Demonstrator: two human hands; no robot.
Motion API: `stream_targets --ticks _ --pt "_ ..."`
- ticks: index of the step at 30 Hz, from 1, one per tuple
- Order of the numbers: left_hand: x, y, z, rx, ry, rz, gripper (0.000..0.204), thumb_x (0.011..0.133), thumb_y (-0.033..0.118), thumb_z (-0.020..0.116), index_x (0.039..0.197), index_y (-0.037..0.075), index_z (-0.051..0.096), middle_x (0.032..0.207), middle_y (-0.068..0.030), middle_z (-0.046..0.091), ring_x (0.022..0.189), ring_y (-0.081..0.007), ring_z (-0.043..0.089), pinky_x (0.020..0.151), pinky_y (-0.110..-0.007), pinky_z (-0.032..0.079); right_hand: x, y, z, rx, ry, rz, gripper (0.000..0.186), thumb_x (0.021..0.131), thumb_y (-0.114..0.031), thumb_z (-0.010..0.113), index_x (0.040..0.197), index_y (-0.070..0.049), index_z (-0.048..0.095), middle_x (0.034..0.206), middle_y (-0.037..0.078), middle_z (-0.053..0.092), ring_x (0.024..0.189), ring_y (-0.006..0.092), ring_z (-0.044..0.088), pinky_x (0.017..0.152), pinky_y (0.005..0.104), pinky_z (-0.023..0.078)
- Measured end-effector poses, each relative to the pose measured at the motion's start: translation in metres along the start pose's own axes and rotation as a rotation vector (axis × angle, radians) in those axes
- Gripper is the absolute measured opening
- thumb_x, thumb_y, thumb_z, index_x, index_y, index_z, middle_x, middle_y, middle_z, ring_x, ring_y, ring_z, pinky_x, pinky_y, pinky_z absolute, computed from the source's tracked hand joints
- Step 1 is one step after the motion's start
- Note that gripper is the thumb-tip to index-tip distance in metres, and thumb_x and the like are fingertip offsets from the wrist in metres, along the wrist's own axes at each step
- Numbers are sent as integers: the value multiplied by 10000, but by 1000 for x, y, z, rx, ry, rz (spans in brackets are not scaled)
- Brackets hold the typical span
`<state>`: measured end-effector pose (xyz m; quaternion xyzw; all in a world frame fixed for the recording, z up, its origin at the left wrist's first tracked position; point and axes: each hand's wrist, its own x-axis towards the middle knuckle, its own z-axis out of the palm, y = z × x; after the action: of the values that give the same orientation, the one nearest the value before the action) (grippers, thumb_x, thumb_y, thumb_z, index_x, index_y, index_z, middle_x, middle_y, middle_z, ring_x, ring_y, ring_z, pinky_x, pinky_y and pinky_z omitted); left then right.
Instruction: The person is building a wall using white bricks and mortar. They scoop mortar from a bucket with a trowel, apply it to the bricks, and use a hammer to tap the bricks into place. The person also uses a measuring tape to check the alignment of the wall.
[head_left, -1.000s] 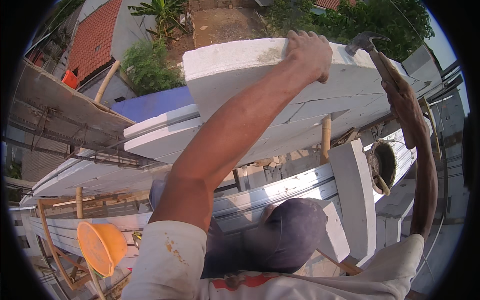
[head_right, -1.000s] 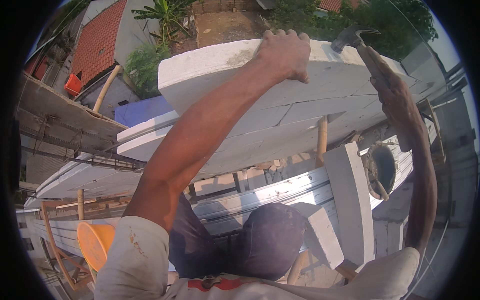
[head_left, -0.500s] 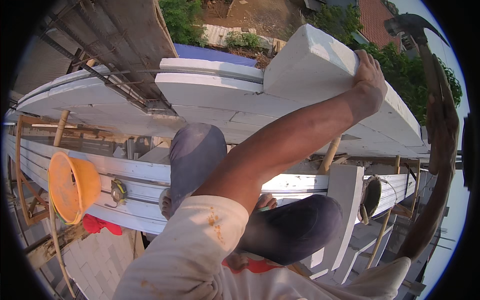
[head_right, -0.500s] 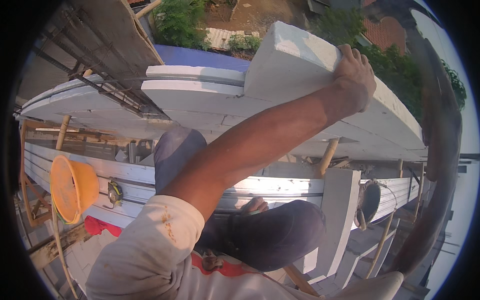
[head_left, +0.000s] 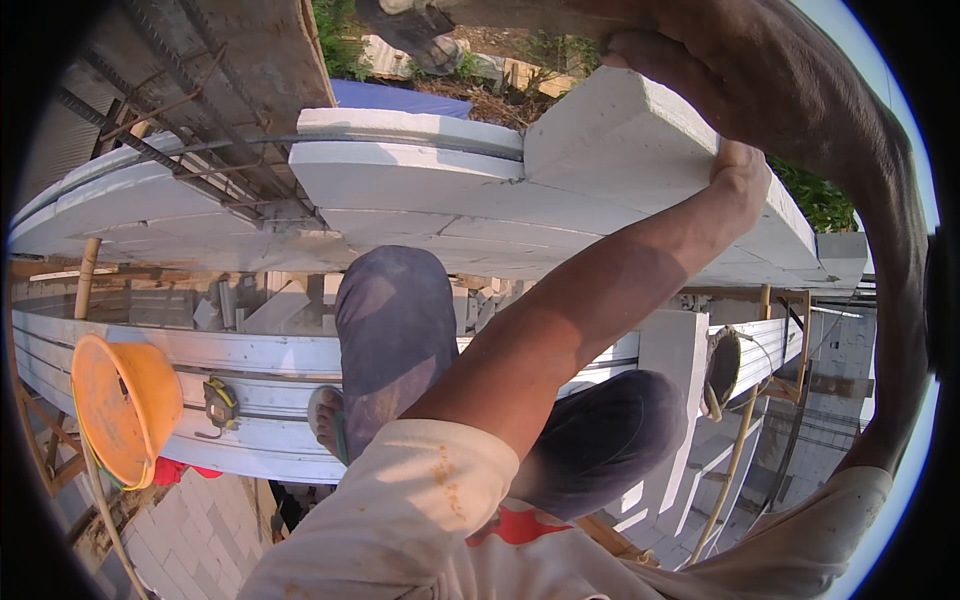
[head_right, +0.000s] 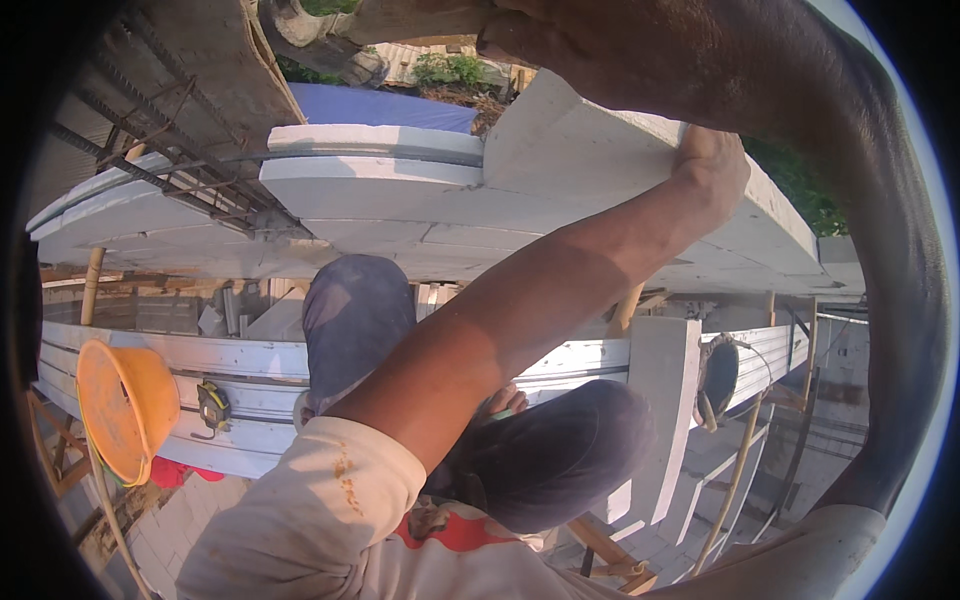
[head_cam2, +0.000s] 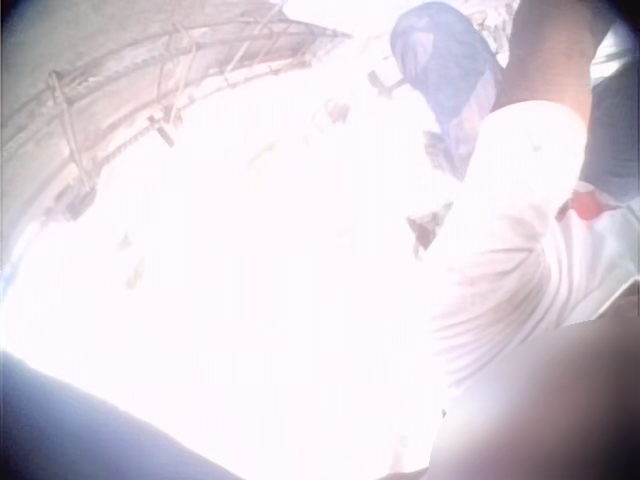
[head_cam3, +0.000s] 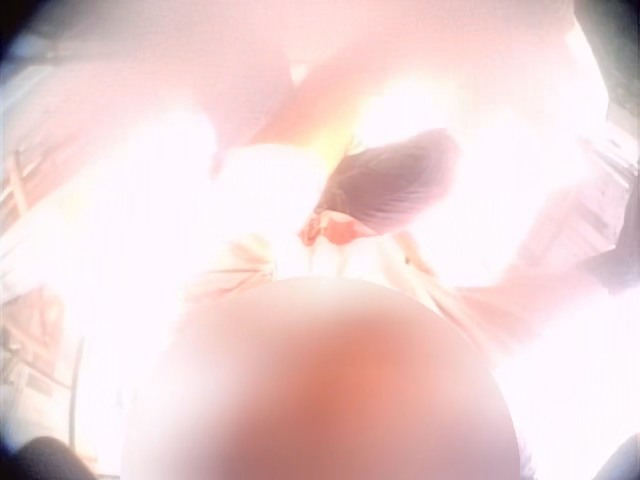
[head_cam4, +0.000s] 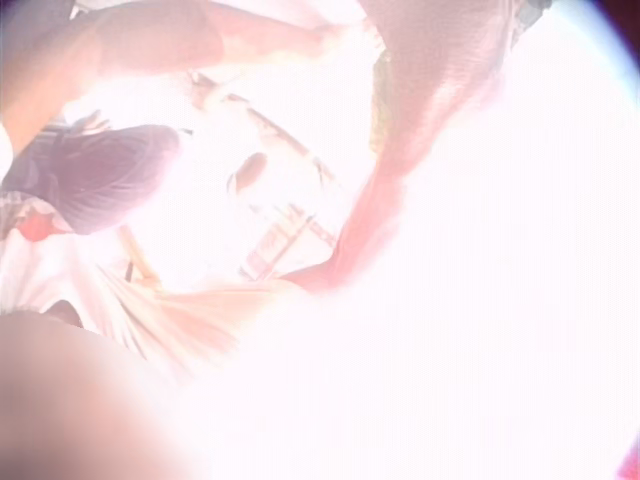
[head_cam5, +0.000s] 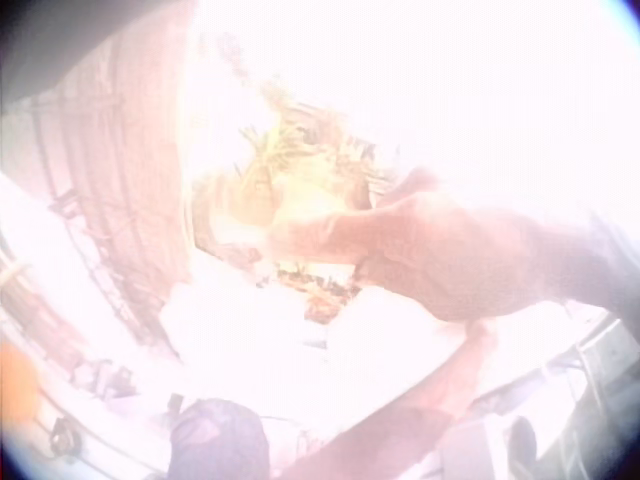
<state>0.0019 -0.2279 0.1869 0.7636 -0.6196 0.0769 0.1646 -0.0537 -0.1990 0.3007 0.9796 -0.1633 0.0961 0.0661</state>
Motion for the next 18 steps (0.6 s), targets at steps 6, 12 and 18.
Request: stream_targets --ticks 6,12,18 --pt "30 4 32 -152 -2 -51 532 921 342 702 1386 82 692 1489 -120 600 1435 -319 481 1163 -568 330 9 -9 6 0 -40 -44 541 1065 -253 618 1587 -201 485 770 -4 556 603 58 481 533 285 433" --pt "14 -1 17 -138 -19 -35 598 915 405 710 1405 67 657 1444 -125 612 1392 -322 505 1148 -555 338 2 -8 5 -32 -73 -28 549 1059 -236 628 1588 -206 488 781 10 587 613 66 510 546 294 454" --pt "5 -1 -2 -86 -39 -29 671 909 468 719 1425 51 622 1400 -130 623 1350 -324 528 1134 -542 345 -13 4 -3 -51 -52 -18 557 1052 -219 637 1589 -211 491 791 24 617 622 75 540 560 304 474"
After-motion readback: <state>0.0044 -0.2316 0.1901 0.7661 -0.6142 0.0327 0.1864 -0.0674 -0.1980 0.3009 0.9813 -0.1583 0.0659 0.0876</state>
